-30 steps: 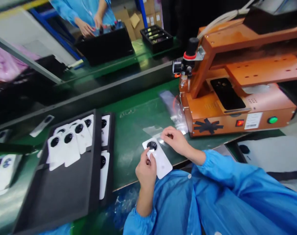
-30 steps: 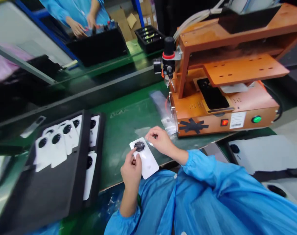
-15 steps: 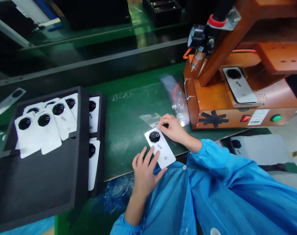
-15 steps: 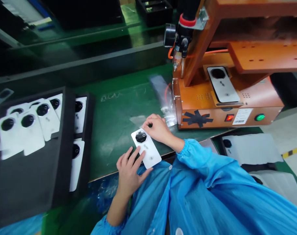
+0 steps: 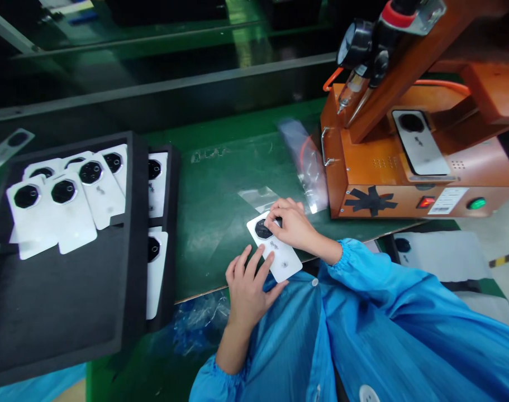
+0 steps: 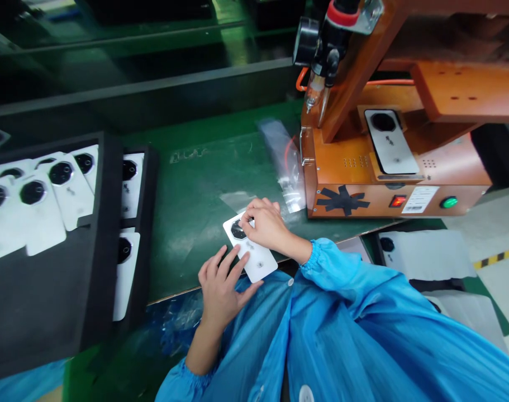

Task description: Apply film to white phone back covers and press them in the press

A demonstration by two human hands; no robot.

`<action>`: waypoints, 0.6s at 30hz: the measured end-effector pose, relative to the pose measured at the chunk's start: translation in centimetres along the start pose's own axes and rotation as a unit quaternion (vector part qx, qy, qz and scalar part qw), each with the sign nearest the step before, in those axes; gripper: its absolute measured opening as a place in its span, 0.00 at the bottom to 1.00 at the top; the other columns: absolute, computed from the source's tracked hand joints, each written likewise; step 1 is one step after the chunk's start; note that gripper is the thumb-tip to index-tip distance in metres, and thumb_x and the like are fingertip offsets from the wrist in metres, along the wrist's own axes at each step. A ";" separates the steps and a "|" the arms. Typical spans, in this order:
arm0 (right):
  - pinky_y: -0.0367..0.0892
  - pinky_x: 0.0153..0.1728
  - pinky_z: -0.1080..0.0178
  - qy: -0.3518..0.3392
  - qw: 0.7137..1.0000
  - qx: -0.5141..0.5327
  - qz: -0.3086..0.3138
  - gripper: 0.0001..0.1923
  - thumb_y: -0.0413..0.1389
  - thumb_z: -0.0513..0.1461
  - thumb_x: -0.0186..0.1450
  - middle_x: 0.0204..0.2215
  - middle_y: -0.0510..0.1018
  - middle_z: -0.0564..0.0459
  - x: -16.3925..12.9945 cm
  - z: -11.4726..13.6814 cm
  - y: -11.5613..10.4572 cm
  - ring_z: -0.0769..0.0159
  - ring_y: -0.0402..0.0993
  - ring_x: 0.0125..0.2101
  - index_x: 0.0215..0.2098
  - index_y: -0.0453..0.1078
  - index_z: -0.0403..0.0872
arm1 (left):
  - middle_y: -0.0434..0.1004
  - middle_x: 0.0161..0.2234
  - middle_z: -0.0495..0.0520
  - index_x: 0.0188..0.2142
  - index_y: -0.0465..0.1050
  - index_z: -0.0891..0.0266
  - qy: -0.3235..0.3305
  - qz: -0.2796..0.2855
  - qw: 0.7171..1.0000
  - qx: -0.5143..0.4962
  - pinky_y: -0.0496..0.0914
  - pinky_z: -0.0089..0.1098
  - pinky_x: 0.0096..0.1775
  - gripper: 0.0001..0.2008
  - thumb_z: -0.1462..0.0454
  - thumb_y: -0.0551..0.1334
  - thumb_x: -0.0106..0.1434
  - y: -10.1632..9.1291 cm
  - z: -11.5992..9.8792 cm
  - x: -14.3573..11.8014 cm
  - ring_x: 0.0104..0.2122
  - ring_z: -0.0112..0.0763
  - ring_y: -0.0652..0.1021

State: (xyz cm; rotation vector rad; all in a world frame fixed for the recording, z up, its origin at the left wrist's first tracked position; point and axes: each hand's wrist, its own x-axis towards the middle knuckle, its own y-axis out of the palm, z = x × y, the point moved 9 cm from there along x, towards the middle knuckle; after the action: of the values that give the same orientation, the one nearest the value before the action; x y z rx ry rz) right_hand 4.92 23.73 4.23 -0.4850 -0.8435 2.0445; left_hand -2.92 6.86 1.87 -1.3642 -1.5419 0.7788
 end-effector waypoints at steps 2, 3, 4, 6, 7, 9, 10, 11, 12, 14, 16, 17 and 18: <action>0.51 0.48 0.56 -0.001 1.000 -0.004 -0.003 0.06 0.59 0.36 0.65 0.42 0.76 0.52 0.0 0.0 0.0 0.60 0.66 0.46 0.30 0.76 0.47 | 0.68 0.66 0.56 0.63 0.68 0.49 0.004 -0.006 1.000 0.002 0.55 0.53 0.62 0.33 0.45 0.67 0.61 -0.1 -0.1 0.1 0.66 0.55 0.63; 0.51 0.48 0.56 -0.002 1.000 -0.006 -0.004 0.06 0.59 0.36 0.65 0.41 0.76 0.52 0.0 -0.1 0.0 0.60 0.66 0.46 0.30 0.76 0.47 | 0.68 0.65 0.56 0.62 0.68 0.50 0.005 -0.008 1.000 0.003 0.56 0.53 0.61 0.33 0.45 0.67 0.60 -0.2 -0.2 0.1 0.66 0.55 0.64; 0.51 0.47 0.56 -0.002 1.000 -0.009 -0.005 0.06 0.59 0.36 0.65 0.41 0.76 0.52 0.0 -0.1 -0.1 0.60 0.66 0.46 0.30 0.76 0.47 | 0.68 0.65 0.56 0.62 0.69 0.50 0.005 -0.008 1.000 0.004 0.56 0.52 0.61 0.33 0.45 0.67 0.60 -0.3 -0.2 0.1 0.66 0.55 0.64; 0.52 0.47 0.57 -0.003 1.000 -0.014 -0.007 0.06 0.59 0.36 0.65 0.41 0.76 0.52 0.0 0.0 -0.2 0.60 0.66 0.46 0.30 0.76 0.47 | 0.70 0.64 0.57 0.61 0.71 0.51 0.006 -0.014 1.000 0.005 0.56 0.51 0.61 0.31 0.45 0.67 0.61 -0.5 -0.4 0.2 0.65 0.54 0.65; 0.52 0.46 0.57 -0.004 1.000 -0.016 -0.009 0.06 0.59 0.36 0.65 0.41 0.77 0.52 0.0 0.0 -0.3 0.60 0.66 0.45 0.30 0.76 0.47 | 0.70 0.64 0.57 0.60 0.71 0.51 0.008 -0.018 1.000 0.006 0.56 0.51 0.61 0.31 0.46 0.67 0.61 -0.7 -0.4 0.3 0.65 0.54 0.66; 0.52 0.45 0.57 -0.004 1.000 -0.021 -0.011 0.06 0.59 0.36 0.65 0.41 0.77 0.52 0.0 0.0 -0.4 0.60 0.67 0.45 0.30 0.76 0.47 | 0.71 0.63 0.57 0.60 0.72 0.52 0.013 -0.027 1.000 0.008 0.57 0.50 0.61 0.30 0.46 0.67 0.61 -1.0 -0.6 0.5 0.64 0.53 0.66; 0.52 0.45 0.57 -0.005 1.000 -0.023 -0.013 0.06 0.59 0.36 0.65 0.41 0.77 0.52 0.0 0.0 -0.4 0.60 0.67 0.45 0.30 0.76 0.48 | 0.72 0.63 0.57 0.59 0.73 0.53 0.015 -0.030 0.999 0.009 0.57 0.50 0.61 0.30 0.46 0.67 0.61 -1.1 -0.7 0.5 0.64 0.53 0.67; 0.52 0.45 0.57 -0.006 1.000 -0.025 -0.015 0.06 0.59 0.36 0.65 0.41 0.77 0.52 0.0 0.0 -0.4 0.60 0.67 0.45 0.30 0.76 0.48 | 0.72 0.63 0.58 0.59 0.73 0.53 0.017 -0.032 0.999 0.010 0.57 0.50 0.60 0.30 0.46 0.67 0.61 -1.2 -0.8 0.6 0.64 0.53 0.67; 0.52 0.45 0.56 -0.008 0.999 -0.027 -0.017 0.06 0.59 0.36 0.65 0.40 0.77 0.52 0.0 0.0 -0.4 0.60 0.67 0.45 0.30 0.76 0.48 | 0.72 0.63 0.58 0.59 0.73 0.53 0.018 -0.032 0.999 0.010 0.58 0.50 0.60 0.29 0.46 0.67 0.61 -1.3 -0.8 0.6 0.64 0.54 0.67; 0.53 0.45 0.56 -0.013 0.999 -0.032 -0.025 0.06 0.59 0.36 0.65 0.40 0.77 0.53 0.0 0.0 -0.4 0.60 0.68 0.44 0.29 0.76 0.48 | 0.72 0.63 0.58 0.59 0.73 0.53 0.020 -0.030 0.999 0.012 0.58 0.50 0.60 0.30 0.47 0.67 0.61 -1.3 -0.8 0.7 0.64 0.54 0.67; 0.53 0.44 0.56 -0.022 0.998 -0.041 -0.034 0.06 0.60 0.36 0.64 0.40 0.77 0.53 -0.1 0.0 -0.4 0.60 0.67 0.44 0.29 0.76 0.48 | 0.72 0.62 0.58 0.60 0.72 0.53 0.022 -0.027 0.999 0.015 0.58 0.50 0.60 0.30 0.47 0.68 0.61 -1.2 -0.8 0.6 0.64 0.54 0.67; 0.53 0.44 0.56 -0.027 0.998 -0.047 -0.039 0.06 0.60 0.37 0.64 0.40 0.77 0.53 -0.2 0.1 -0.4 0.60 0.67 0.43 0.29 0.76 0.49 | 0.72 0.62 0.59 0.60 0.72 0.53 0.023 -0.027 0.999 0.016 0.58 0.50 0.60 0.30 0.47 0.68 0.61 -1.2 -0.8 0.5 0.64 0.54 0.67; 0.53 0.44 0.56 -0.033 0.997 -0.055 -0.045 0.05 0.60 0.37 0.65 0.39 0.76 0.53 -0.3 0.1 -0.4 0.60 0.67 0.43 0.30 0.76 0.49 | 0.72 0.62 0.59 0.60 0.72 0.53 0.024 -0.026 0.999 0.017 0.58 0.51 0.60 0.30 0.47 0.68 0.61 -1.1 -0.8 0.5 0.64 0.54 0.67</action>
State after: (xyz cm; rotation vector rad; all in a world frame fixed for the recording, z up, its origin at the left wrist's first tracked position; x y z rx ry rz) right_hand 5.27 23.57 4.65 -0.4329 -1.0035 1.9481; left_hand -2.62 7.04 3.30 -1.3028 -1.5142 0.7317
